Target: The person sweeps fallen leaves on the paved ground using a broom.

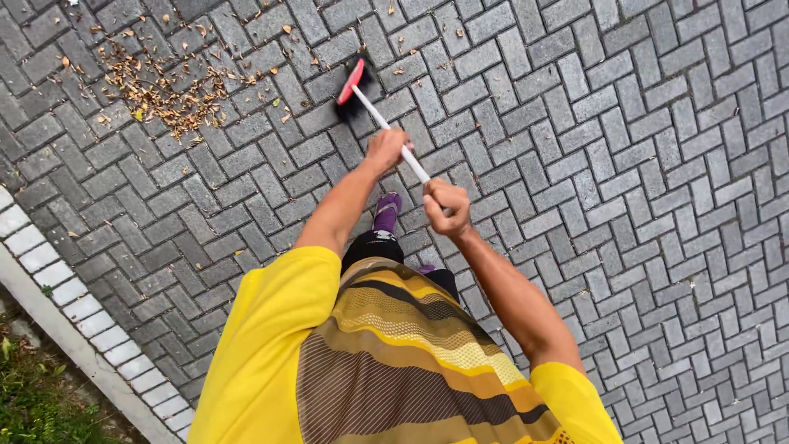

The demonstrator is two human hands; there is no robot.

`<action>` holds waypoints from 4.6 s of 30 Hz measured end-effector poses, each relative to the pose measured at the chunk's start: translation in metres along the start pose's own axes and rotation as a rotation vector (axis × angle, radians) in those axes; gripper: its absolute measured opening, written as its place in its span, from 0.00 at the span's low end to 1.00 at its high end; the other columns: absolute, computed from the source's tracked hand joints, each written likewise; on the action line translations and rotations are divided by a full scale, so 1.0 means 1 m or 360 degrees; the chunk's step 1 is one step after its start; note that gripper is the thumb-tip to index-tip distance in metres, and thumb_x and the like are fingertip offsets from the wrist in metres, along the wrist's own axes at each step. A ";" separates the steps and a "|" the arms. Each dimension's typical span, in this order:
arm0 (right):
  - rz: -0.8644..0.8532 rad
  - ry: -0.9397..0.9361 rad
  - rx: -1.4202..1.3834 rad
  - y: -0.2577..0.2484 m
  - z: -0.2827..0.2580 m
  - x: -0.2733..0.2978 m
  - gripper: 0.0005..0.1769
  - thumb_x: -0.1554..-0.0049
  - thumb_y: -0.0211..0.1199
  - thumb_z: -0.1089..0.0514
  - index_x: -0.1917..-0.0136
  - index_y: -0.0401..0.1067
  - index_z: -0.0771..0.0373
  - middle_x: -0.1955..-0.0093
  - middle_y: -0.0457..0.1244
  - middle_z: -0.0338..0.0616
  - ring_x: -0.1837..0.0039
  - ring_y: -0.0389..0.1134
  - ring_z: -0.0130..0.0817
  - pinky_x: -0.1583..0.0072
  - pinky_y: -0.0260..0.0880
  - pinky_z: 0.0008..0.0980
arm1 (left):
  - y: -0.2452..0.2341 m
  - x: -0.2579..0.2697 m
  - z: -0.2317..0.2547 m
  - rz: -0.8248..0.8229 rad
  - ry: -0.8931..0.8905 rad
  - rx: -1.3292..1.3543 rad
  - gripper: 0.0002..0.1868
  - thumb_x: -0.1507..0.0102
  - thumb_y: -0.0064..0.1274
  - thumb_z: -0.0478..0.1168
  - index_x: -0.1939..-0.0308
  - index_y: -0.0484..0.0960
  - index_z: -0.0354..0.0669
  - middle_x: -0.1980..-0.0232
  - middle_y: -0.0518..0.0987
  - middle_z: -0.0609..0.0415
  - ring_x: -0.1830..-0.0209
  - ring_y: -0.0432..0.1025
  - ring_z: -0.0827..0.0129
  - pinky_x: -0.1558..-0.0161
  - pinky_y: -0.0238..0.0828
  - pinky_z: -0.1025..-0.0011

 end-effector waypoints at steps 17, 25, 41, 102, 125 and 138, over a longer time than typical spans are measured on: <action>-0.0429 -0.0111 -0.0242 0.032 0.005 -0.088 0.15 0.48 0.56 0.69 0.73 0.55 0.69 0.72 0.54 0.46 0.70 0.55 0.39 0.61 0.58 0.40 | -0.050 0.016 -0.045 0.0246 -0.0275 0.0324 0.13 0.36 0.54 0.54 0.63 0.85 0.52 0.60 0.82 0.49 0.57 0.77 0.46 0.59 0.74 0.49; -0.0120 -0.0113 -0.0332 -0.063 -0.021 -0.081 0.18 0.45 0.51 0.68 0.74 0.53 0.65 0.74 0.51 0.41 0.70 0.53 0.33 0.59 0.60 0.39 | -0.073 -0.013 0.032 0.0643 -0.0042 0.0312 0.12 0.31 0.52 0.46 0.66 0.75 0.46 0.61 0.77 0.50 0.60 0.74 0.49 0.59 0.73 0.51; 0.0009 -0.0082 -0.0077 -0.204 0.001 -0.018 0.15 0.47 0.57 0.70 0.72 0.57 0.66 0.72 0.57 0.45 0.70 0.58 0.35 0.63 0.60 0.36 | 0.069 -0.098 0.202 -0.0192 0.0218 0.0273 0.10 0.41 0.59 0.53 0.64 0.83 0.54 0.59 0.84 0.49 0.55 0.79 0.47 0.57 0.75 0.49; -0.0249 -0.0207 -0.0268 -0.272 0.128 -0.245 0.17 0.49 0.56 0.74 0.74 0.53 0.66 0.74 0.52 0.44 0.71 0.54 0.40 0.62 0.59 0.42 | -0.090 -0.317 0.131 0.0153 -0.0233 0.0282 0.09 0.37 0.54 0.48 0.59 0.77 0.50 0.53 0.81 0.46 0.54 0.76 0.39 0.57 0.73 0.44; -0.0663 -0.0180 -0.0371 -0.214 0.176 -0.377 0.17 0.47 0.56 0.72 0.73 0.54 0.67 0.73 0.52 0.46 0.70 0.53 0.37 0.62 0.56 0.40 | -0.163 -0.324 0.017 0.0655 -0.0595 0.0393 0.08 0.34 0.53 0.48 0.60 0.78 0.51 0.54 0.79 0.49 0.56 0.76 0.43 0.58 0.72 0.46; -0.0364 0.0042 -0.0812 -0.446 0.152 -0.517 0.27 0.39 0.61 0.58 0.73 0.49 0.63 0.75 0.50 0.40 0.70 0.49 0.32 0.66 0.50 0.31 | -0.257 -0.502 0.236 0.0486 -0.0117 0.0621 0.17 0.31 0.54 0.54 0.66 0.82 0.47 0.59 0.81 0.46 0.54 0.76 0.45 0.53 0.72 0.46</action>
Point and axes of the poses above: each hand's wrist, its own x-axis away from the middle knuckle, its own y-axis out of the palm, z = x × y, the point moved 4 cm from there along -x, towards the middle knuckle
